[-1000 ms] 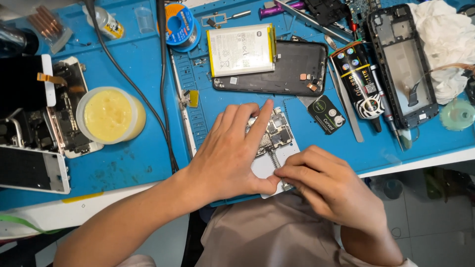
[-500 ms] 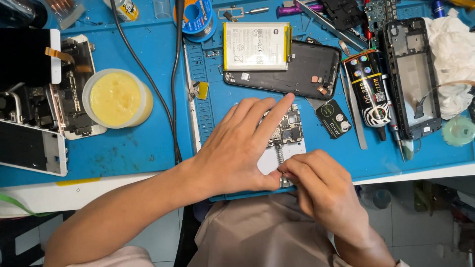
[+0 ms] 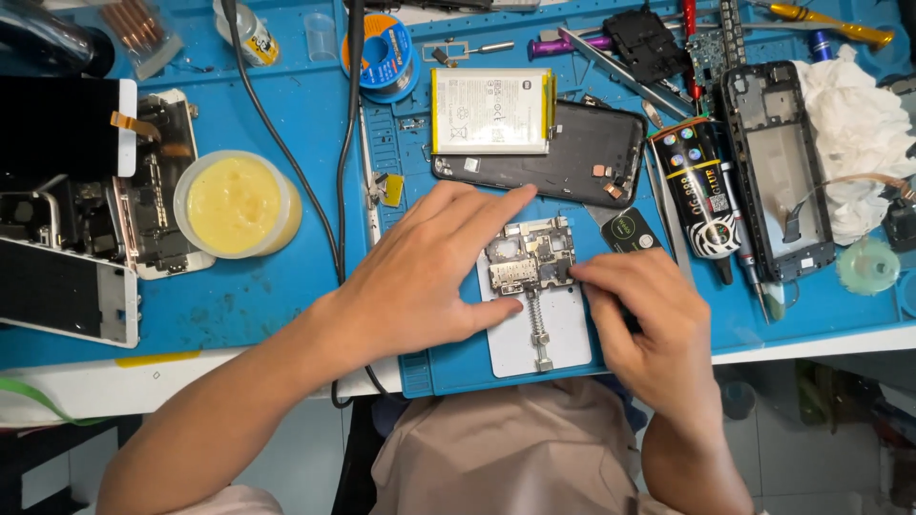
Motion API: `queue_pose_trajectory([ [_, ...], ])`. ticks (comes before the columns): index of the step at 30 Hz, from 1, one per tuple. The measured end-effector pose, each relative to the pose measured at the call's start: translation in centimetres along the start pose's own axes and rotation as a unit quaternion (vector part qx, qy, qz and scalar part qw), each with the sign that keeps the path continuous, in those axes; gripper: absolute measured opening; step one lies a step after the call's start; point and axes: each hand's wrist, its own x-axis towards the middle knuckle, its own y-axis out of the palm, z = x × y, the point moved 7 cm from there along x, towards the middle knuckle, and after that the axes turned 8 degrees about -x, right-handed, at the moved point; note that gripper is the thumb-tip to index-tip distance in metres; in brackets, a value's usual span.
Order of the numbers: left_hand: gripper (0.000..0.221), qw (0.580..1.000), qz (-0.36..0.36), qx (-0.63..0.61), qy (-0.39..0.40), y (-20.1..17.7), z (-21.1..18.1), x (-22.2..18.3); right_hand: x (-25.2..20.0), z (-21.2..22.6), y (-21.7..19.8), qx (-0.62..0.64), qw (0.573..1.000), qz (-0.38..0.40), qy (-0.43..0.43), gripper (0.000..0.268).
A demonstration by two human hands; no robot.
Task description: Applying flux to a mobile phone motherboard using tweezers during a repair process.
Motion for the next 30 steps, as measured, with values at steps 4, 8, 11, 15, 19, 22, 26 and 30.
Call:
queue_pose_trajectory([
  [4,0.085,1.0,0.005,0.003,-0.013,0.3,0.17,0.15,-0.51,-0.43,0.5,-0.033,0.999,0.005,-0.023,0.032],
  [8,0.081,1.0,-0.004,0.016,0.0,0.35,0.01,0.16,-0.54,-0.26,0.73,-0.036,0.998,0.027,-0.045,0.024],
  [11,0.077,1.0,-0.007,0.025,0.009,0.37,-0.19,0.13,-0.52,-0.28,0.53,-0.026,0.999,0.025,-0.039,0.024],
  [15,0.074,0.998,-0.025,0.052,0.04,0.43,-0.46,-0.03,-0.67,-0.36,0.64,-0.023,0.998,0.044,-0.046,0.027],
  [19,0.076,0.994,-0.025,0.09,0.056,0.84,-0.25,-0.3,-0.24,0.26,0.09,0.002,0.999,0.034,-0.031,0.015],
  [22,0.076,0.992,-0.032,0.099,0.067,0.89,-0.29,-0.39,-0.43,0.09,0.24,-0.007,0.999,0.04,-0.015,0.018],
  [26,0.073,0.989,-0.043,0.115,0.082,0.81,-0.56,-0.5,-0.57,0.33,0.24,-0.012,0.999,0.034,-0.017,0.015],
  [30,0.077,0.987,-0.036,0.133,0.085,0.85,-0.59,-0.69,-0.74,0.46,0.25,-0.017,0.999,0.025,-0.016,0.015],
])
